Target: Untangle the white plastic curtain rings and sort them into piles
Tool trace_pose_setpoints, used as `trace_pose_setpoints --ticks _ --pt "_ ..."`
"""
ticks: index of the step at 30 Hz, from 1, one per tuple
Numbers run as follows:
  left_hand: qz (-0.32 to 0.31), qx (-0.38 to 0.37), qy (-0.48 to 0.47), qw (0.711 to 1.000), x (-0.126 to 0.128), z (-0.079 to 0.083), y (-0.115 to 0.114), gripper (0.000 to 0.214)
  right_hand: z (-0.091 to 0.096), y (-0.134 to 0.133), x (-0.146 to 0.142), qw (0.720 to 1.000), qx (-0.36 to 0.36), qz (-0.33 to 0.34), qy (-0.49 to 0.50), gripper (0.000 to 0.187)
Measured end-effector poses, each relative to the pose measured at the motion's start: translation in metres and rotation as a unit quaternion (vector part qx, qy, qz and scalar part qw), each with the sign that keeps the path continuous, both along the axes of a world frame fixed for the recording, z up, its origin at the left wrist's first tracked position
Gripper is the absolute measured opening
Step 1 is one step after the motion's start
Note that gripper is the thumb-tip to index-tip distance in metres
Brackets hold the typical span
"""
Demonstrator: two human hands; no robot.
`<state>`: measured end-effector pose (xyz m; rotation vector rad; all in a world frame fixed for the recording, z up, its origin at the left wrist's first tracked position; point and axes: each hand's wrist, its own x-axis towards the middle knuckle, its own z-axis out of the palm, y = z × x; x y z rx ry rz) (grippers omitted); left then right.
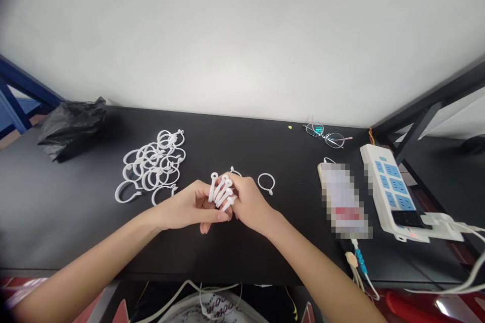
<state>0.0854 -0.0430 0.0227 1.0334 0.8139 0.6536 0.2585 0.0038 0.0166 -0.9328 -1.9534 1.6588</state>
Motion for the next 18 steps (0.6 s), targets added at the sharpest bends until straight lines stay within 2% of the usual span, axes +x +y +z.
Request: trace_pose_setpoints --ticks 4,6,8,10,11,12,14,15,18 --pt "0.02 -0.06 -0.052 0.997 -0.004 -0.003 0.003 0.032 0.011 0.005 0.004 0.998 -0.055 0.028 -0.024 0.004" --pt "0.069 -0.097 -0.099 0.988 -0.008 -0.004 0.007 0.034 0.016 0.011 0.009 0.994 -0.09 0.052 -0.023 0.017" --pt "0.159 -0.124 -0.147 0.968 -0.013 -0.003 0.011 0.029 0.018 0.018 0.015 0.996 -0.082 0.043 -0.01 0.033" --pt "0.242 -0.143 -0.18 0.943 -0.016 0.0 0.015 0.025 0.017 0.024 0.019 0.997 0.003 -0.057 -0.056 0.036" --pt "0.266 -0.149 -0.187 0.934 -0.018 0.003 0.016 0.025 0.015 0.026 0.02 0.984 0.083 -0.118 -0.108 0.031" --pt "0.278 -0.153 -0.189 0.929 -0.019 0.005 0.017 0.027 0.012 0.026 0.02 0.958 0.167 -0.161 -0.167 0.024" --pt "0.277 -0.155 -0.184 0.93 -0.019 0.008 0.017 0.032 0.004 0.025 0.017 0.904 0.285 -0.17 -0.269 0.012" --pt "0.274 -0.155 -0.18 0.932 -0.019 0.009 0.017 0.033 0.001 0.023 0.015 0.886 0.316 -0.155 -0.301 0.009" --pt "0.264 -0.155 -0.162 0.938 -0.018 0.007 0.016 0.035 -0.006 0.022 0.012 0.867 0.345 -0.114 -0.341 0.013"
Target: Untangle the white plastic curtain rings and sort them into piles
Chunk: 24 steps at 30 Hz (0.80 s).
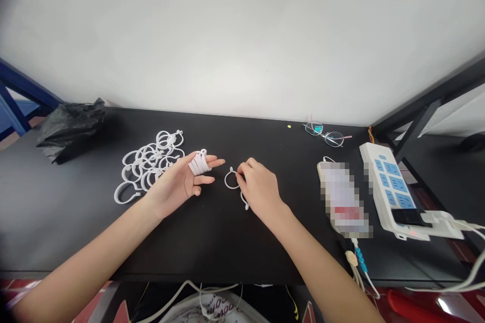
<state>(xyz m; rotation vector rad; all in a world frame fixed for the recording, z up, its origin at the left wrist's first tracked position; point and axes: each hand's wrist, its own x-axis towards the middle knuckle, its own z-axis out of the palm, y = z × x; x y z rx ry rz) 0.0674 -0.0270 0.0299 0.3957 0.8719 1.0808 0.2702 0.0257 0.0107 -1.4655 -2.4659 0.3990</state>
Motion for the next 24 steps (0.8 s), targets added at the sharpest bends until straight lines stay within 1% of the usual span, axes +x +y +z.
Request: trace_pose_setpoints --ticks 2,4,6,8,9,11,13,15,16,17,18,20,22,24 --pt "-0.007 -0.006 0.017 1.0 0.001 -0.003 0.0 0.036 0.0 0.004 0.002 1.0 -0.015 -0.005 0.027 0.016" --pt "-0.008 -0.011 0.036 0.999 0.004 -0.007 0.0 0.038 0.003 0.009 0.006 0.991 -0.043 -0.036 0.12 0.015" --pt "-0.011 -0.007 0.05 0.999 0.008 -0.011 -0.001 0.041 0.006 0.012 0.008 0.963 -0.076 -0.078 0.246 0.018" --pt "-0.025 0.014 0.055 0.998 0.015 -0.014 -0.004 0.043 0.008 0.01 0.007 0.937 -0.105 -0.089 0.321 0.023" --pt "-0.032 0.029 0.054 0.998 0.018 -0.015 -0.005 0.044 0.007 0.008 0.005 0.934 -0.114 -0.079 0.33 0.023" --pt "-0.038 0.056 0.049 0.997 0.023 -0.017 -0.008 0.043 0.005 0.001 0.0 0.939 -0.123 -0.045 0.317 0.022" --pt "-0.041 0.061 0.033 0.997 0.026 -0.018 -0.009 0.042 0.002 -0.004 -0.003 0.952 -0.089 -0.025 0.293 0.022" --pt "-0.045 0.048 0.006 0.998 0.026 -0.018 -0.009 0.04 0.0 -0.006 -0.004 0.961 -0.037 -0.012 0.273 0.023" --pt "-0.045 0.041 -0.006 0.998 0.025 -0.018 -0.009 0.038 0.0 -0.006 -0.003 0.963 -0.022 -0.008 0.269 0.024" --pt "-0.04 0.036 -0.015 0.998 0.024 -0.017 -0.008 0.036 0.001 -0.006 -0.002 0.962 -0.021 -0.008 0.272 0.024" --pt "-0.033 0.034 -0.018 0.999 0.022 -0.017 -0.008 0.034 0.002 -0.005 -0.001 0.958 -0.038 -0.013 0.285 0.025" --pt "-0.016 0.041 -0.008 0.999 0.02 -0.015 -0.008 0.03 0.007 -0.004 0.0 0.937 -0.114 -0.037 0.329 0.027" --pt "-0.009 0.069 0.025 0.997 0.02 -0.014 -0.009 0.029 0.013 -0.003 -0.001 0.899 -0.223 -0.052 0.372 0.032" --pt "-0.018 0.117 0.075 0.99 0.021 -0.011 -0.012 0.029 0.019 -0.004 -0.004 0.859 -0.33 -0.025 0.391 0.037"
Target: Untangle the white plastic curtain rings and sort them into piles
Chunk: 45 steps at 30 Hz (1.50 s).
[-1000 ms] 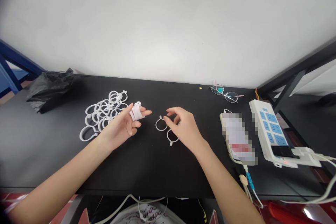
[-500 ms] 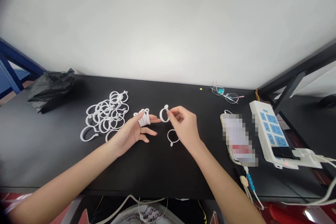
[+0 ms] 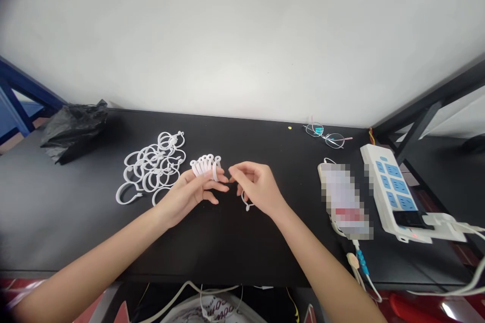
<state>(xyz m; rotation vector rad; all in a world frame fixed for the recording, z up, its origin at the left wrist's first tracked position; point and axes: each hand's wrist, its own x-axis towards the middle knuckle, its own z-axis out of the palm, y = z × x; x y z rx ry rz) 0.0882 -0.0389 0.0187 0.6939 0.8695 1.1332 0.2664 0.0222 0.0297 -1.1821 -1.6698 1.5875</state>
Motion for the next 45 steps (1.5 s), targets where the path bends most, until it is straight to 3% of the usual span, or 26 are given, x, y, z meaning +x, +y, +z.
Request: trace_pose_setpoints --ticks 3,7,10,13,16,18,20,24,28,31,33,35,38,40,42,45 --pt "-0.058 0.07 0.054 0.994 0.002 0.005 -0.005 0.031 0.003 -0.004 -0.006 0.989 -0.086 0.104 0.061 0.037" --pt "-0.182 0.101 0.064 0.976 0.005 0.009 -0.011 0.028 -0.003 -0.013 -0.011 0.973 -0.144 0.152 0.097 0.032" --pt "-0.236 0.126 0.078 0.96 0.005 0.011 -0.012 0.027 -0.004 -0.018 -0.012 0.962 -0.163 0.204 0.083 0.029" --pt "-0.235 0.149 0.104 0.955 0.004 0.009 -0.011 0.023 -0.004 -0.021 -0.01 0.976 -0.063 0.195 0.075 0.023" --pt "-0.177 0.163 0.116 0.964 0.003 0.006 -0.009 0.009 -0.007 -0.021 -0.006 0.983 0.087 0.159 0.033 0.012" --pt "-0.134 0.163 0.114 0.971 0.003 0.003 -0.008 0.008 -0.011 -0.021 -0.003 0.978 0.139 0.155 -0.003 0.012" --pt "-0.126 0.157 0.115 0.973 0.002 0.001 -0.008 0.011 -0.013 -0.021 -0.001 0.971 0.163 0.171 -0.024 0.014" --pt "-0.203 0.11 0.109 0.967 -0.002 0.001 -0.006 0.013 -0.007 -0.02 0.0 0.952 0.193 0.236 -0.032 0.019" --pt "-0.264 0.086 0.121 0.953 -0.005 0.008 -0.004 0.015 0.002 -0.02 0.001 0.943 0.163 0.285 -0.057 0.017" --pt "-0.305 0.081 0.135 0.939 -0.006 0.011 -0.004 0.011 0.003 -0.021 0.0 0.935 0.159 0.301 -0.097 0.004" --pt "-0.319 0.074 0.141 0.934 -0.006 0.01 -0.004 0.012 0.001 -0.022 -0.001 0.933 0.165 0.296 -0.122 0.01" --pt "-0.297 0.082 0.149 0.94 -0.008 0.007 -0.003 0.013 -0.001 -0.022 -0.002 0.937 0.168 0.274 -0.137 0.016" --pt "-0.183 0.113 0.168 0.962 -0.01 0.004 -0.001 0.022 -0.002 -0.022 -0.003 0.951 0.175 0.213 -0.138 0.015" --pt "-0.106 0.14 0.216 0.961 -0.01 0.004 -0.002 0.035 -0.003 -0.021 -0.002 0.958 0.185 0.174 -0.132 0.013" --pt "-0.065 0.18 0.307 0.932 -0.008 0.006 -0.004 0.053 -0.004 -0.021 -0.002 0.961 0.194 0.148 -0.129 0.012" --pt "-0.05 0.255 0.446 0.857 -0.001 0.004 -0.009 0.073 -0.007 -0.021 -0.003 0.963 0.198 0.13 -0.131 0.012"
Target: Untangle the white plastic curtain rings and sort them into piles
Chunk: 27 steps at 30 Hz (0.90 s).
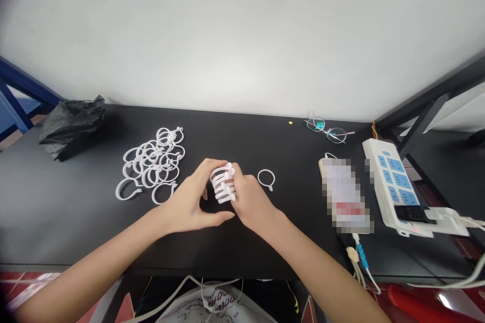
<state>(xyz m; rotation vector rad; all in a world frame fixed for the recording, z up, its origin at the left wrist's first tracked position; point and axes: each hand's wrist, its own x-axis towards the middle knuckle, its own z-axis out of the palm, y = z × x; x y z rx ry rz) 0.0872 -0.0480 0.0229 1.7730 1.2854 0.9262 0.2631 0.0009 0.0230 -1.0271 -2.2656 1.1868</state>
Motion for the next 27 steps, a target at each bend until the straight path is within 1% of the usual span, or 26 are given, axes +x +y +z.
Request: trace_pose_setpoints --ticks 2,4,7,10,13,17,20,22,24,26,27 --pt "0.005 0.042 0.073 0.996 0.005 -0.005 -0.003 0.066 -0.001 0.0 -0.002 1.0 0.004 -0.009 -0.01 0.014" --pt "0.024 0.069 0.14 0.987 0.007 -0.01 -0.004 0.059 -0.002 -0.001 -0.003 0.999 0.015 -0.017 -0.026 0.018" --pt "0.047 0.091 0.243 0.965 0.01 -0.016 -0.003 0.063 -0.004 -0.002 -0.006 0.998 0.035 -0.024 -0.051 0.02" --pt "0.066 0.088 0.327 0.939 0.013 -0.016 -0.001 0.066 -0.008 -0.001 -0.008 0.997 0.057 -0.03 -0.051 0.015" --pt "0.087 0.061 0.384 0.917 0.018 -0.014 0.004 0.068 -0.011 0.0 -0.011 0.994 0.09 -0.049 -0.047 0.012" --pt "0.094 0.031 0.412 0.906 0.018 -0.011 0.01 0.066 -0.011 -0.001 -0.016 0.988 0.123 -0.056 -0.075 0.016" --pt "0.091 0.037 0.417 0.904 0.016 -0.01 0.013 0.059 -0.011 -0.002 -0.017 0.985 0.136 -0.056 -0.091 0.023" --pt "0.098 0.047 0.415 0.903 0.013 -0.009 0.013 0.055 -0.012 -0.003 -0.018 0.982 0.151 -0.06 -0.093 0.025" --pt "0.109 0.059 0.412 0.902 0.011 -0.008 0.013 0.052 -0.014 -0.005 -0.018 0.981 0.157 -0.066 -0.092 0.019" --pt "0.12 0.071 0.408 0.903 0.008 -0.008 0.013 0.048 -0.017 -0.006 -0.019 0.985 0.136 -0.071 -0.082 0.011" --pt "0.122 0.074 0.402 0.904 0.007 -0.009 0.014 0.047 -0.018 -0.006 -0.019 0.987 0.121 -0.073 -0.072 0.01"
